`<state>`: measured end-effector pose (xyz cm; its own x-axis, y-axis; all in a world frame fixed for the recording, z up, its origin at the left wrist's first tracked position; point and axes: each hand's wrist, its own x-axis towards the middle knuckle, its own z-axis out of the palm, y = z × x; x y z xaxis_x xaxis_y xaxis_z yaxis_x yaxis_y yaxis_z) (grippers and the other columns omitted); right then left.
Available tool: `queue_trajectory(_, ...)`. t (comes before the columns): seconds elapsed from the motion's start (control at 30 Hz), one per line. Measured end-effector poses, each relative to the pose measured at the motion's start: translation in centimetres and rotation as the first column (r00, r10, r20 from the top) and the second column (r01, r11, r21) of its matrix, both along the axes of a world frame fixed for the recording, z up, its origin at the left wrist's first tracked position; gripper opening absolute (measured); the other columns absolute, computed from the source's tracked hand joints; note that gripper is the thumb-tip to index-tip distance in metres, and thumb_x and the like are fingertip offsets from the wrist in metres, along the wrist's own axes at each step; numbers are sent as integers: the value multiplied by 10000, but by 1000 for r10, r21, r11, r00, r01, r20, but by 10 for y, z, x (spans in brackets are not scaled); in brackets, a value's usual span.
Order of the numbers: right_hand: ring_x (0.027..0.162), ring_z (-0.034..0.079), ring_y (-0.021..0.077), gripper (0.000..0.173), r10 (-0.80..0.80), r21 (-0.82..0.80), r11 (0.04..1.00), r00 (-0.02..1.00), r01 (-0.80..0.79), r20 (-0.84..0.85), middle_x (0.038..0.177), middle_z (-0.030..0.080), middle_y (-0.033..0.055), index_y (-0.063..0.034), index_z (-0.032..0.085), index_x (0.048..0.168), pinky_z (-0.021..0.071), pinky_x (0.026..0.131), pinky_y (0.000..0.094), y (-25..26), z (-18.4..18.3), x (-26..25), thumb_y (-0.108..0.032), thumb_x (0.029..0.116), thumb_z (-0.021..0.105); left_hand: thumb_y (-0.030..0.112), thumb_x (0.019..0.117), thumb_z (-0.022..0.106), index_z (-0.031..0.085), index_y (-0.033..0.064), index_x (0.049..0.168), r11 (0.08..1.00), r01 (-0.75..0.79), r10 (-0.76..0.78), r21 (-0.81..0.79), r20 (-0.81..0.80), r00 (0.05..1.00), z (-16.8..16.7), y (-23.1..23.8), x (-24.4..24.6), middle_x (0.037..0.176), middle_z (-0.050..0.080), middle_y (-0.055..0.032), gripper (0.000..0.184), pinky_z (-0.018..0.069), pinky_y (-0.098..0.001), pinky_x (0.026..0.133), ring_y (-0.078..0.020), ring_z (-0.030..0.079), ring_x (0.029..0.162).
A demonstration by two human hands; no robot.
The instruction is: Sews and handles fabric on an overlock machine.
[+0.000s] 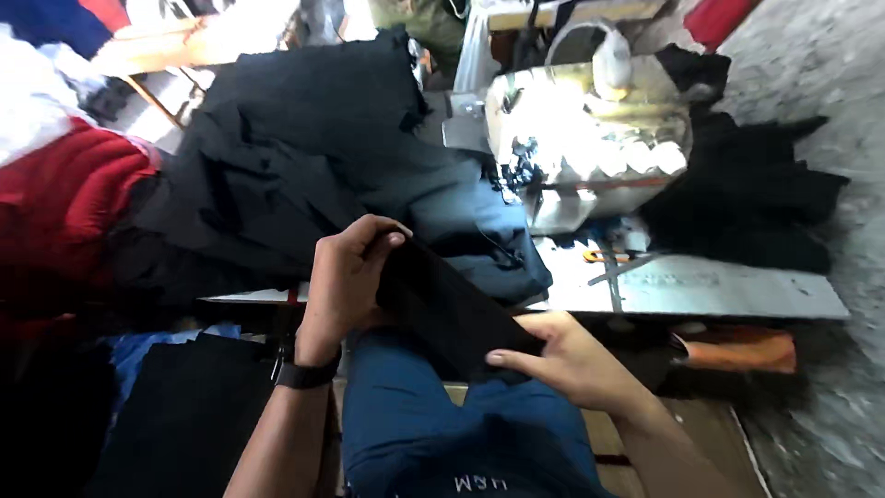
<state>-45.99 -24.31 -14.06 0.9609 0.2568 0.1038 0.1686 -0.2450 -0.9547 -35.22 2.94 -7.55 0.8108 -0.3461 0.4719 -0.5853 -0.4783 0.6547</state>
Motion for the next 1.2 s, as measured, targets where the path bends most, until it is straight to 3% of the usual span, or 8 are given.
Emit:
queue_trajectory(0.2, 863, 751, 97, 152, -454, 415, 831, 883, 371, 120, 949, 783, 23, -23, 761, 1013, 647, 814, 264, 32, 11, 28, -41, 867, 797, 116, 1100, 432, 641, 43, 1152, 991, -74, 67, -116, -63, 996, -11, 16, 46, 979, 676, -37, 228, 539, -257, 731, -70, 627, 806)
queue_trajectory(0.37, 877, 724, 39, 196, -337, 91, 940, 844, 330, 417, 963, 765, 20, -20, 755, 1067, 624, 800, 220, 60, 17, 70, -176, 949, 743, 164, 1097, 465, 668, -7, 1087, 982, -150, 166, -113, 152, 974, 6, 4, 129, 899, 691, -51, 266, 545, -245, 762, -51, 647, 799)
queue_trajectory(0.57, 438, 556, 29, 352, -202, -30, 979, 957, 200, -208, 559, 627, -65, -111, 689, 840, 474, 441, 216, 62, 13, 92, -330, 1073, 544, 297, 1103, 461, 666, 24, 1053, 954, -269, 252, 133, 131, 959, -37, -1, 199, 819, 681, -135, 345, 549, -508, 722, -271, 685, 764)
queue_trajectory(0.83, 522, 579, 54, 385, -214, -138, 966, 976, 217, 36, 620, 629, 40, -11, 694, 821, 500, 506, 240, 32, 1, -23, -245, 1081, 533, 316, 1097, 459, 692, 87, 1037, 926, -335, 312, 174, 146, 939, -53, -1, 204, 773, 688, -108, 332, 537, -549, 667, -291, 697, 742)
queue_trajectory(0.97, 495, 546, -13, 418, -295, -40, 951, 938, 307, 184, 618, 600, -70, -117, 690, 841, 485, 453, 175, 45, -24, -20, -378, 1095, 486, 342, 1103, 436, 684, 70, 1052, 904, -354, 341, 239, 96, 935, -46, -3, 202, 850, 708, -144, 371, 545, -588, 742, -334, 714, 836)
queue_trajectory(1.03, 607, 616, -8, 386, -372, -51, 917, 894, 395, 249, 711, 655, -70, -121, 713, 896, 548, 554, 189, 37, -23, -9, -375, 1090, 496, 299, 1106, 440, 674, 23, 1039, 935, -276, 267, 222, 70, 961, -30, -2, 183, 873, 696, -154, 368, 548, -536, 788, -294, 698, 846)
queue_trajectory(1.13, 1155, 665, 88, 272, -466, -16, 865, 816, 501, 342, 1211, 723, 30, -84, 747, 1213, 559, 1014, 291, -2, -6, 5, -175, 1054, 545, 233, 1098, 467, 655, 17, 1055, 994, -47, 51, 97, -47, 998, -8, -7, 118, 839, 627, -81, 289, 525, -356, 705, -152, 598, 735)
queue_trajectory(1.2, 1080, 690, 57, 218, -613, 267, 785, 761, 559, 213, 1158, 739, -8, -54, 726, 1197, 578, 972, 242, -17, 3, 6, -103, 1012, 623, 194, 1085, 509, 625, 104, 1306, 992, 27, -62, -124, -287, 956, 7, -2, 62, 926, 683, -61, 265, 519, -275, 588, -114, 599, 671)
